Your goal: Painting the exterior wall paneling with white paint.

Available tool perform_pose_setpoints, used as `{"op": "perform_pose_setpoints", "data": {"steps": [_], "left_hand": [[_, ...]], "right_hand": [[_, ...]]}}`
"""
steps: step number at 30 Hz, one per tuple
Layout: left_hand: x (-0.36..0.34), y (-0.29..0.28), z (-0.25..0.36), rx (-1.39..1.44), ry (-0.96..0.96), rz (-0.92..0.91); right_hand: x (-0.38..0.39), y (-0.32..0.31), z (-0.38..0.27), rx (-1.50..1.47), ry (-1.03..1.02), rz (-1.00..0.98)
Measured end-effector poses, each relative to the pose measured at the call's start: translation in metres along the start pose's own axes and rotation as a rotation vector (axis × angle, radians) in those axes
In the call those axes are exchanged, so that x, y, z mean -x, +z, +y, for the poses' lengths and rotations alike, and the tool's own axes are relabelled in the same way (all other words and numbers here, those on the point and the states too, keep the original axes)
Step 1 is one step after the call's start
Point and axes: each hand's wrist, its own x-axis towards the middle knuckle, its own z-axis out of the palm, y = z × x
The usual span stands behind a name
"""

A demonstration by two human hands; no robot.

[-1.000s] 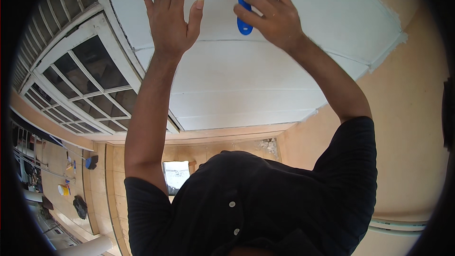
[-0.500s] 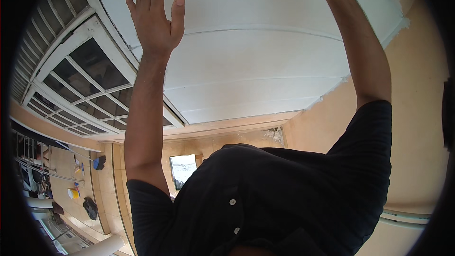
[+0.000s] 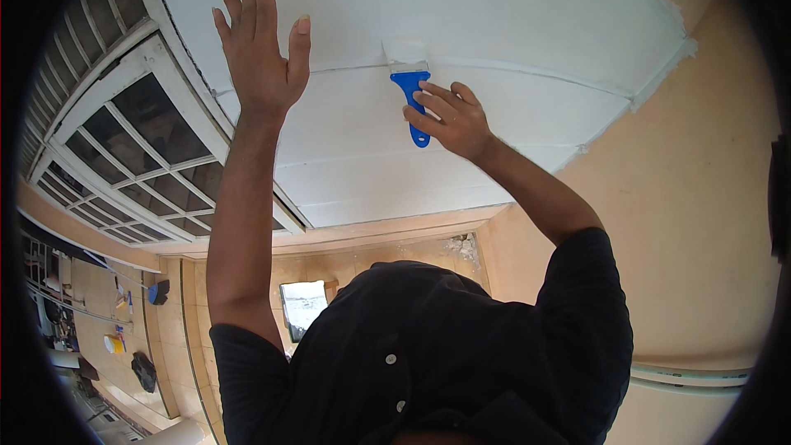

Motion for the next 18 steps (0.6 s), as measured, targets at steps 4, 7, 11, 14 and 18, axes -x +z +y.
{"op": "perform_pose_setpoints", "data": {"steps": [4,7,11,14,18], "left_hand": [[0.001,0.008,0.0,0.008,-0.002,-0.017],[0.001,0.012,0.004,0.018,-0.001,-0.01],[-0.003,0.021,0.017,0.044,-0.01,-0.013],[-0.007,0.03,0.027,0.057,-0.002,0.001],[-0.012,0.037,0.035,0.071,-0.003,-0.027]], "right_hand": [[0.006,-0.021,0.0,-0.241,0.298,-0.099],[-0.047,-0.046,0.053,-0.232,0.44,-0.04],[-0.106,-0.074,0.112,-0.037,0.2,0.284],[-0.133,-0.094,0.132,0.129,0.058,0.406],[-0.089,-0.061,0.134,0.162,0.109,0.217]]}}
